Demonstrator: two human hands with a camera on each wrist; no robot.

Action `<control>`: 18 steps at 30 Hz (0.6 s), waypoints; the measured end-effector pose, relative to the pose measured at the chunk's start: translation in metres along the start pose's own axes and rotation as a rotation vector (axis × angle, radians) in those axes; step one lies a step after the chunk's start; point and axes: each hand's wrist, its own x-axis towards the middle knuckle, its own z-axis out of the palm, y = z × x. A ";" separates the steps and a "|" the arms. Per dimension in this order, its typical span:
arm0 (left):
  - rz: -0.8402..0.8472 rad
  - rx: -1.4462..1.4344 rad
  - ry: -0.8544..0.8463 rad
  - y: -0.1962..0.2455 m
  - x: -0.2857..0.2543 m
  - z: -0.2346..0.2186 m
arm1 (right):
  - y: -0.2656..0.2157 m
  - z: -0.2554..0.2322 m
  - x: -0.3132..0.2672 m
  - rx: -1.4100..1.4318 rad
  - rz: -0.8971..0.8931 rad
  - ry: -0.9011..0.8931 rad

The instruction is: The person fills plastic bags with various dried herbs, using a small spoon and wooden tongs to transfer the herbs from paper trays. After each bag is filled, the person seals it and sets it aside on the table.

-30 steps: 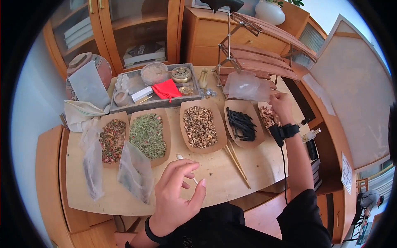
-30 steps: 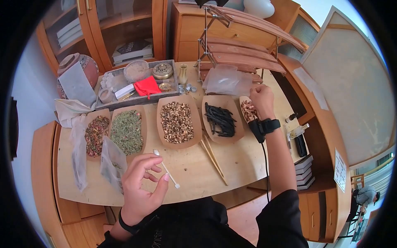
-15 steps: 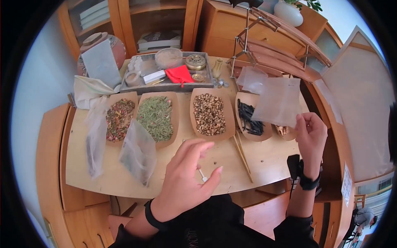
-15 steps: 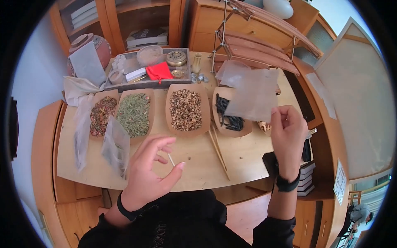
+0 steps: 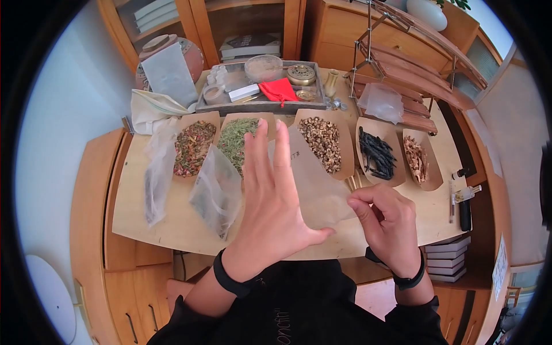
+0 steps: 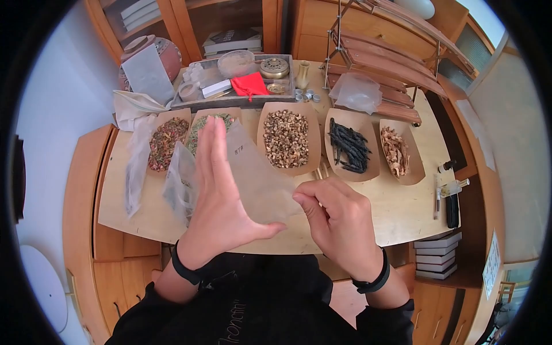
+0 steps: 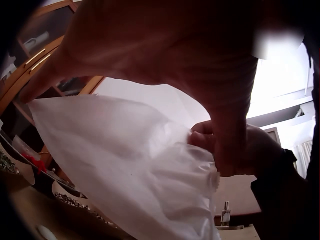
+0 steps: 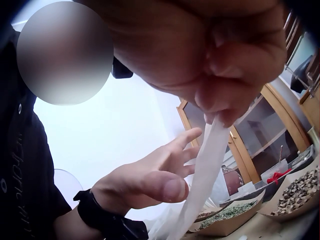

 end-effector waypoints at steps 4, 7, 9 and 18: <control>-0.050 0.026 -0.073 0.004 -0.001 0.003 | -0.004 -0.003 0.000 0.019 -0.044 -0.015; -0.033 -0.009 -0.059 0.002 -0.003 0.007 | -0.007 -0.005 -0.001 0.035 -0.038 -0.026; -0.017 -0.061 -0.042 0.001 -0.002 0.009 | -0.008 -0.006 -0.002 0.035 -0.031 -0.040; 0.137 -0.202 0.048 -0.013 -0.003 0.019 | -0.009 -0.009 -0.002 0.171 0.135 -0.099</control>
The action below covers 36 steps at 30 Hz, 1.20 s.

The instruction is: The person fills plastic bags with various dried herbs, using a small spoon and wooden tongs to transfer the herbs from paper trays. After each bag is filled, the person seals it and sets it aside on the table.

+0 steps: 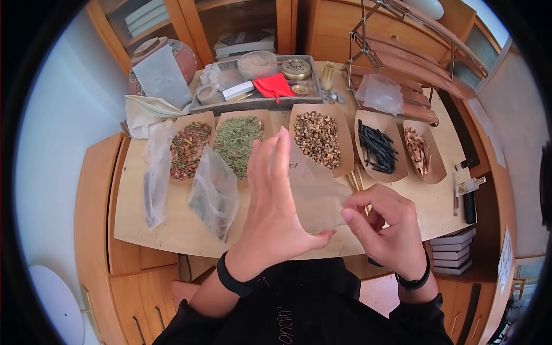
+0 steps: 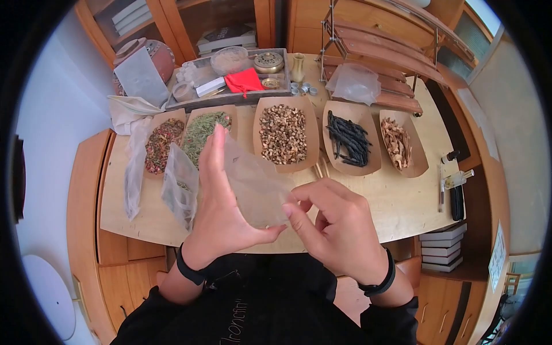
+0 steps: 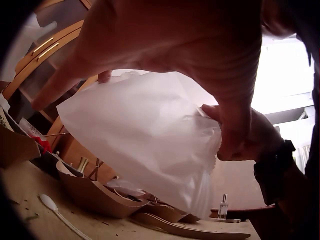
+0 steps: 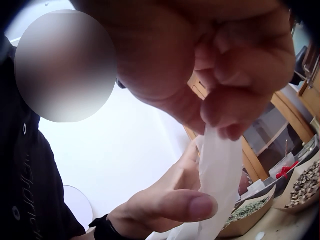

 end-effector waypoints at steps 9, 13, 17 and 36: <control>-0.030 0.007 -0.089 -0.002 0.002 -0.001 | 0.006 0.002 -0.003 0.009 -0.238 -0.184; -0.033 -0.089 -0.158 0.002 0.001 -0.007 | -0.001 0.001 -0.002 -0.011 -0.253 -0.161; 0.013 -0.058 -0.161 0.000 -0.003 -0.010 | 0.005 0.005 -0.005 0.002 -0.257 -0.116; -0.071 -0.010 -0.131 -0.009 -0.026 -0.029 | 0.037 0.019 0.011 -0.143 0.001 -0.183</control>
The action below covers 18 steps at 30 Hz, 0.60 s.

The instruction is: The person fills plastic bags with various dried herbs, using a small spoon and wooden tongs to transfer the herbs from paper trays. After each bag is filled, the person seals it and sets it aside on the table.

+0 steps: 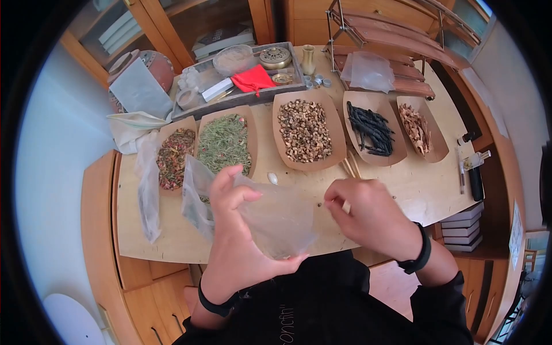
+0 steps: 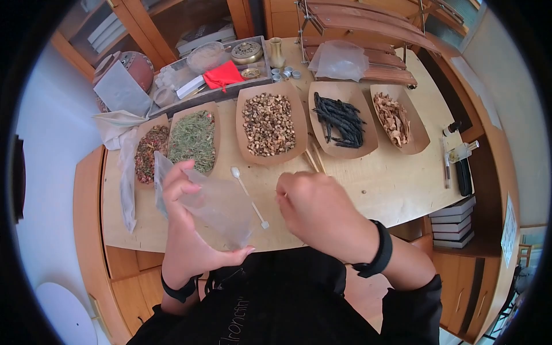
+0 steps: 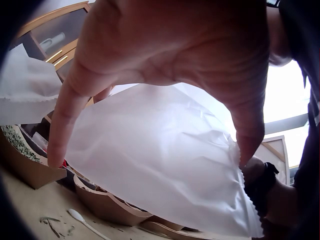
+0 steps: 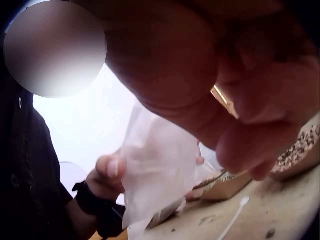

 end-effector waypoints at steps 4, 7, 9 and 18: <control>0.031 -0.061 -0.028 0.004 -0.004 0.000 | 0.004 0.025 0.005 -0.108 -0.025 -0.228; 0.047 -0.121 -0.021 0.009 -0.004 0.002 | 0.011 0.041 0.011 -0.136 -0.079 -0.307; 0.046 -0.141 0.000 0.008 -0.006 0.000 | 0.010 0.046 0.016 -0.136 -0.127 -0.348; 0.050 -0.251 0.006 0.005 -0.008 -0.001 | 0.017 0.051 0.018 -0.134 -0.085 -0.400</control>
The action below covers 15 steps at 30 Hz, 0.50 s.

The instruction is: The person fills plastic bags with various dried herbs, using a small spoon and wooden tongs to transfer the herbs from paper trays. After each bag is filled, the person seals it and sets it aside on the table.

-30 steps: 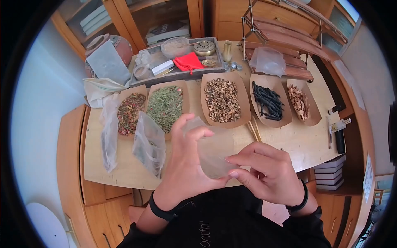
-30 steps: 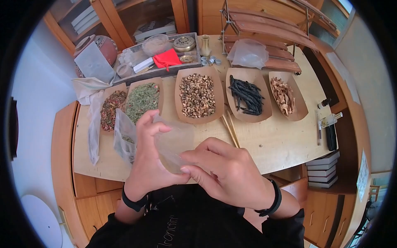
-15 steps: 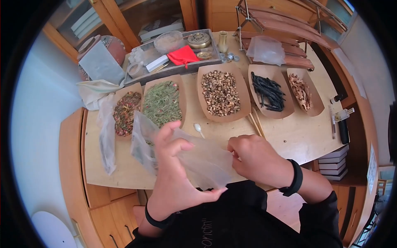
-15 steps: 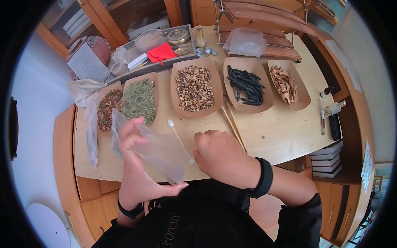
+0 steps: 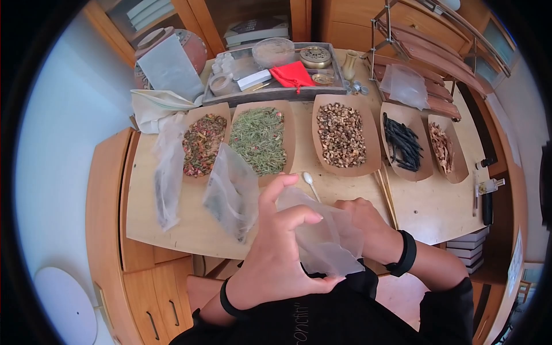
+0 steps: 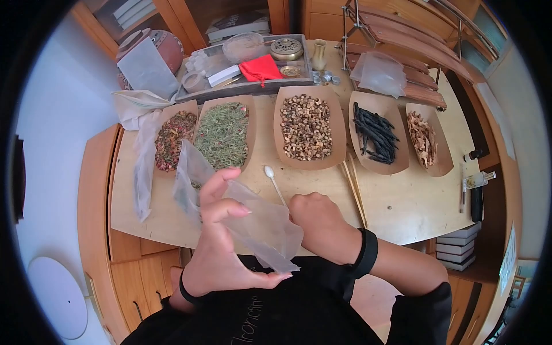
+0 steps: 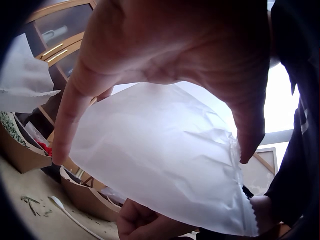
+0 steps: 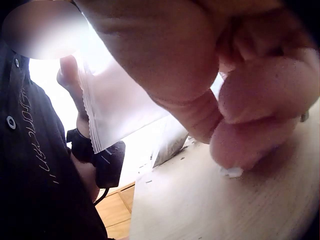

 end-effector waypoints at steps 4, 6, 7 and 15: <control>0.004 0.009 -0.021 0.001 -0.001 0.001 | 0.001 -0.001 -0.004 0.000 0.009 0.007; -0.010 0.001 -0.029 0.002 -0.002 0.001 | 0.000 -0.002 -0.005 -0.046 0.014 0.011; -0.009 0.004 -0.035 0.002 -0.003 0.002 | -0.005 -0.006 -0.006 0.025 0.063 0.093; -0.034 0.014 -0.065 0.001 0.000 0.005 | -0.004 -0.044 -0.026 0.532 0.379 0.267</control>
